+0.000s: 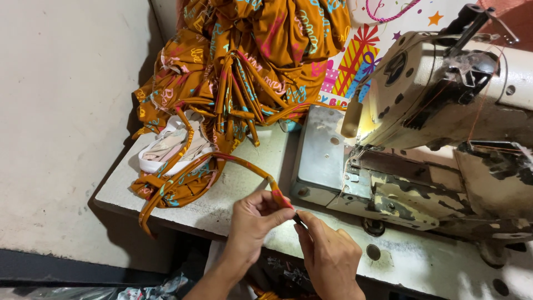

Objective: Trimming loose threads from fabric straps using a thread nipper at a sewing workstation

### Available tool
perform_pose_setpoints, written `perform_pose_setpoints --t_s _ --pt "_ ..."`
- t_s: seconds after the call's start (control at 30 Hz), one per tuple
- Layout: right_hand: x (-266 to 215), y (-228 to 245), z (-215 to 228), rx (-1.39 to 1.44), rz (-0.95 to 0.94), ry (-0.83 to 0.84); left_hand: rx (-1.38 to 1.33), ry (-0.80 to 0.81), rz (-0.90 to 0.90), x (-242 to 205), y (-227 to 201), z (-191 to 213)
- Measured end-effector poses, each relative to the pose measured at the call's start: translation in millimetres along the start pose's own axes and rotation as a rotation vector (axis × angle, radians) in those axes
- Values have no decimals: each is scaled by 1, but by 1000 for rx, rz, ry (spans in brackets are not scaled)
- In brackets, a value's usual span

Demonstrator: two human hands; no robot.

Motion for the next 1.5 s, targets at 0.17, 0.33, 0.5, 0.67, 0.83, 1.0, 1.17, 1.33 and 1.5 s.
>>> perform_pose_setpoints --t_s 0.17,0.33,0.5,0.67,0.83,1.0,1.17,1.33,1.5 --pt "3 2 -2 -66 16 -6 -48 -46 72 0 12 3" --pt "4 0 -4 -60 24 -8 -43 2 49 5 0 2" --pt "3 -6 6 39 18 -6 -198 -19 147 12 1 14" --pt "5 -9 7 72 25 3 -221 -49 200 12 9 19" --pt "6 -5 5 102 47 40 -210 -63 196 10 6 14" --pt "4 -3 2 64 49 32 -122 -30 131 7 2 12" --pt "3 1 -1 18 55 14 -63 -18 75 0 16 15" --pt "-4 -3 -12 -27 -23 19 -84 -56 180 -2 23 14" --pt "-11 -2 -17 16 -79 43 -71 -13 217 -6 13 9"
Point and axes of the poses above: each hand's wrist, its own x-axis towards the middle knuckle, its own z-axis out of the back of the hand, y = z × x, the point moved 1 cm from there along x, towards the middle knuckle, and after that the axes turned 15 degrees about -z, right-handed, at the moved point
